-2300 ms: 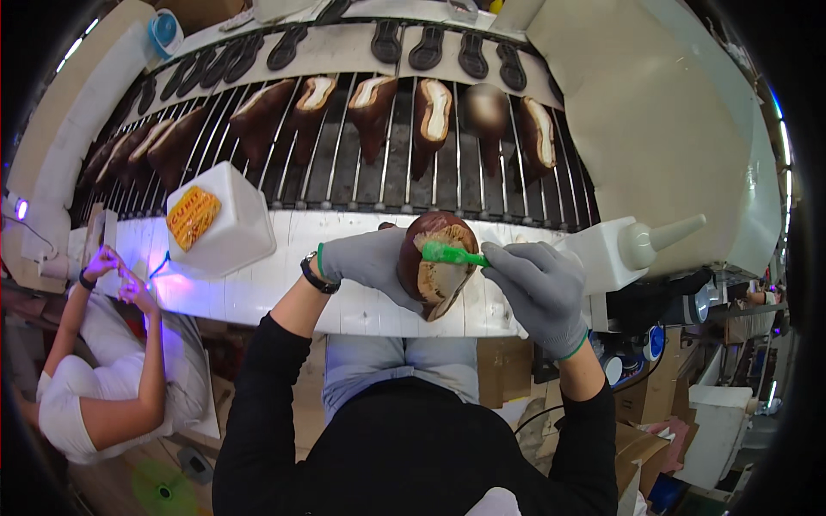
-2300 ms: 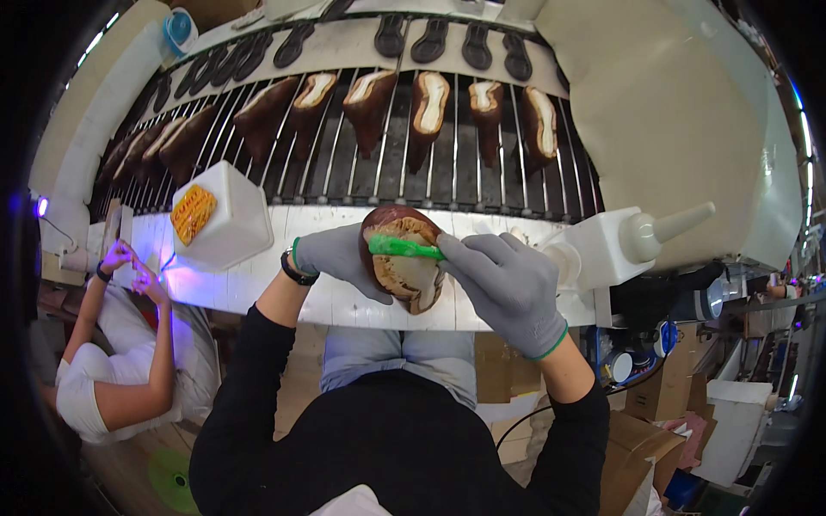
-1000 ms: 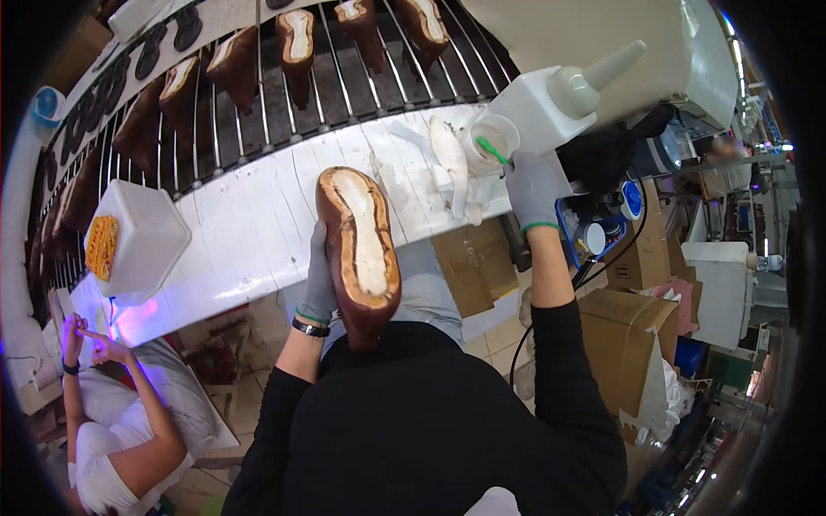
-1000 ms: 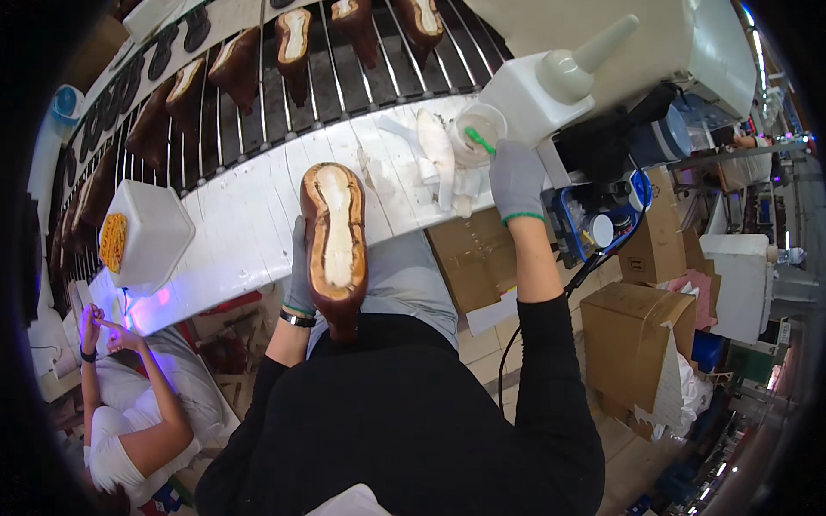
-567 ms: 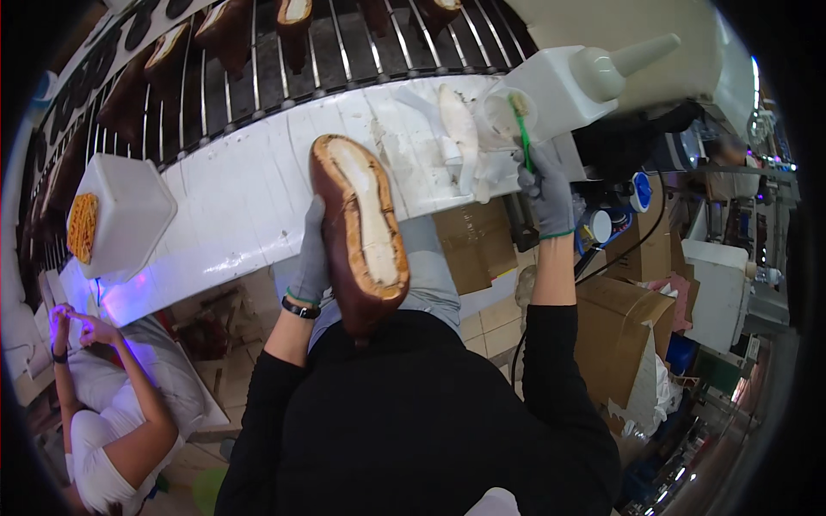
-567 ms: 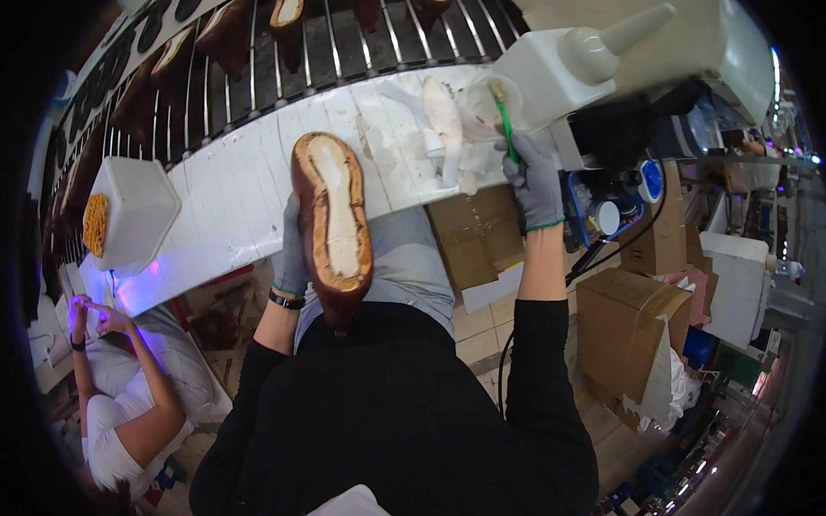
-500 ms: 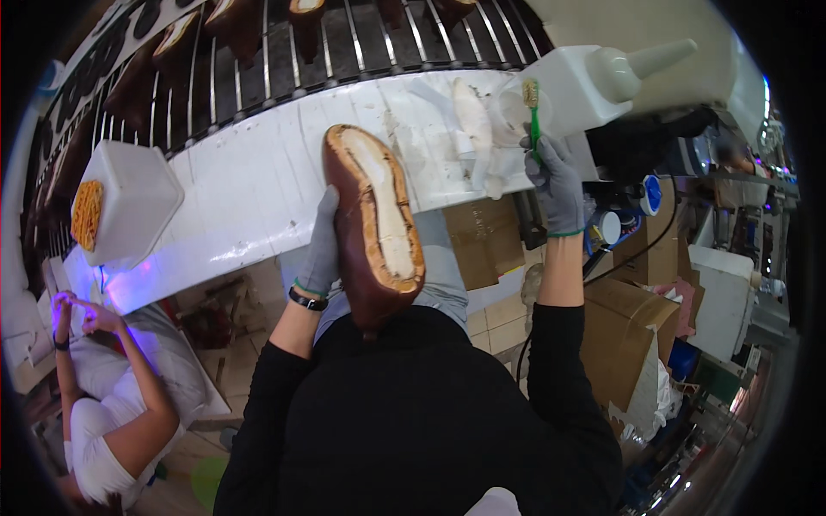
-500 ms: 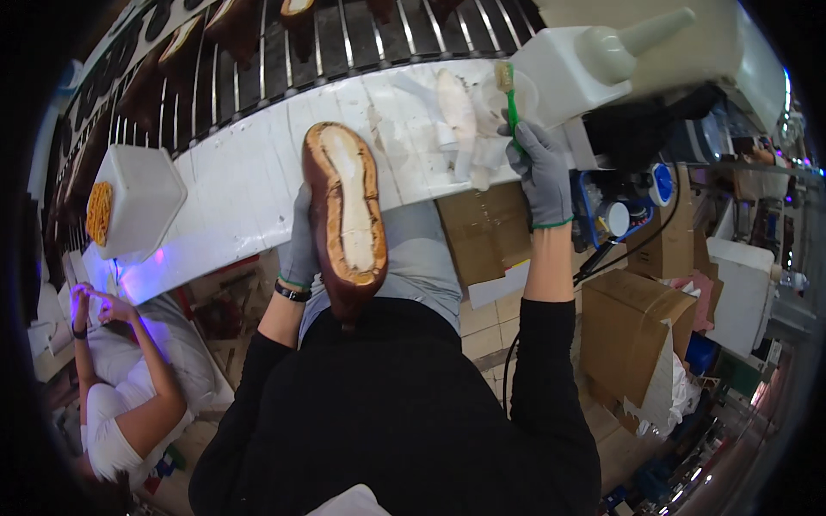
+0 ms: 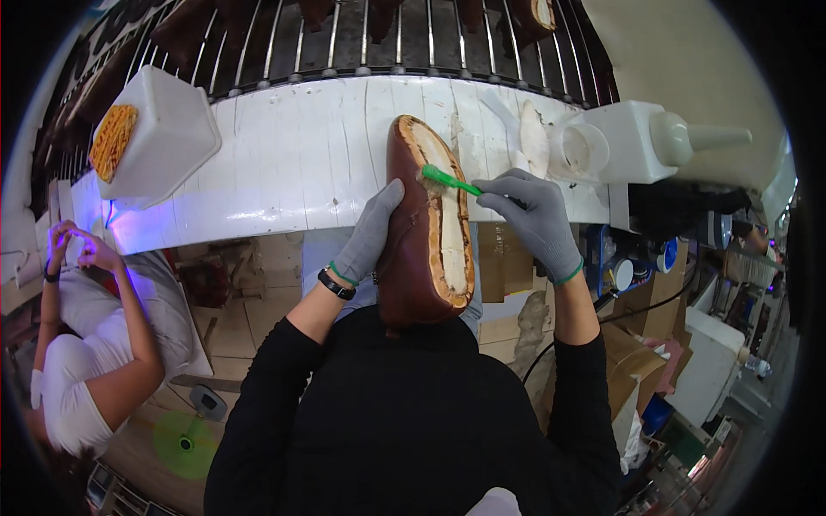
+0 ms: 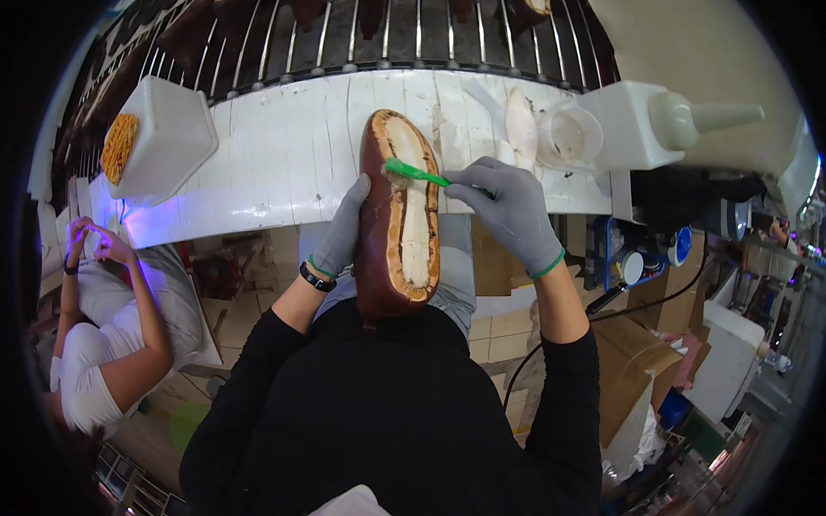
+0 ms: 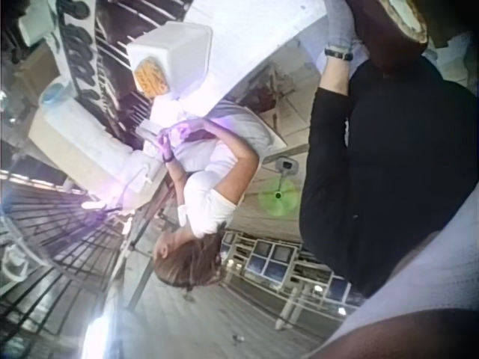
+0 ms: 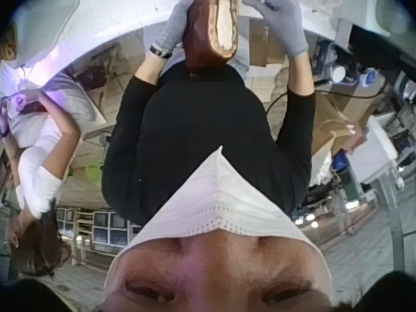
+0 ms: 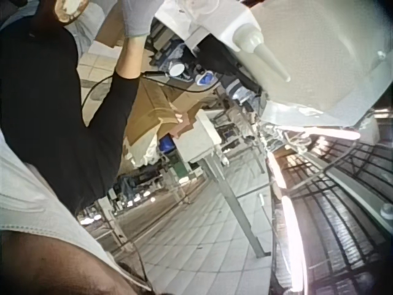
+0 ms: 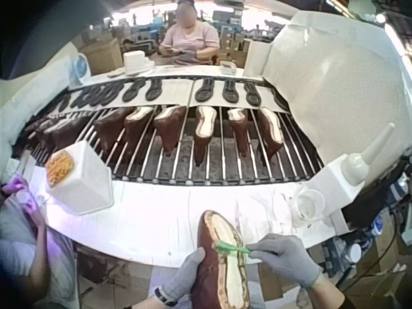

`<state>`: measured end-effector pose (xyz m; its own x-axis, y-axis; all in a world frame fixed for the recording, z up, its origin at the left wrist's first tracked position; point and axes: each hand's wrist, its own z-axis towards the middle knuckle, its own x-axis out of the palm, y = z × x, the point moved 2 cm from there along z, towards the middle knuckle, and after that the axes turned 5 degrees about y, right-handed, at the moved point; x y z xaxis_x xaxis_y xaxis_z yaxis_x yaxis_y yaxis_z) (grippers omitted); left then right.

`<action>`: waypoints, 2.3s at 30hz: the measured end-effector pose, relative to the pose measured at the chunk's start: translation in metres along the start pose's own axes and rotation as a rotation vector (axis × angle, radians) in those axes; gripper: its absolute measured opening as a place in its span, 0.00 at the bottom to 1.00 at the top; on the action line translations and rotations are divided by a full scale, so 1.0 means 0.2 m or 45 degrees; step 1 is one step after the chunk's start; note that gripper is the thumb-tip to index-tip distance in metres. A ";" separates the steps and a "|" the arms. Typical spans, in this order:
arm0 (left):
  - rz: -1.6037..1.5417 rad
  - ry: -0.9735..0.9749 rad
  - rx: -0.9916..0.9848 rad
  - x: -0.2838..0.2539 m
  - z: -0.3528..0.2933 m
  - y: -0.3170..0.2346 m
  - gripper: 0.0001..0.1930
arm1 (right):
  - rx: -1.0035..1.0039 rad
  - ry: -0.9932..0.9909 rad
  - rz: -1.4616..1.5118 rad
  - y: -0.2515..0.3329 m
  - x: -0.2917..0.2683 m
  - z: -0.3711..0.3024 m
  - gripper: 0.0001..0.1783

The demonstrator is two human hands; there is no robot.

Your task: The recorder uses a brush to apply a white adhesive or sealant around the edges of boot uppers before they go through a heating conveyor.

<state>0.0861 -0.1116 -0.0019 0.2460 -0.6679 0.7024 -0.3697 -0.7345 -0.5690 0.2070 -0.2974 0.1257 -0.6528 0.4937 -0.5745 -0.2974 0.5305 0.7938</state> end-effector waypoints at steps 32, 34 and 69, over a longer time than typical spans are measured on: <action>0.157 -0.007 0.026 0.03 -0.03 -0.06 0.33 | -0.054 0.657 0.087 -0.01 -0.16 0.22 0.07; 0.130 0.053 0.079 0.03 -0.01 -0.06 0.33 | -0.109 0.700 0.132 0.03 -0.16 0.12 0.08; 0.119 0.341 -0.265 0.39 -0.03 -0.26 0.30 | -0.492 0.750 0.175 0.31 -0.34 -0.07 0.14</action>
<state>0.1186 -0.1248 0.0853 -0.0314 -0.6556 0.7545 -0.5610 -0.6132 -0.5561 0.2228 -0.3072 0.2164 -0.9372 0.0265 -0.3477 -0.3398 0.1548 0.9277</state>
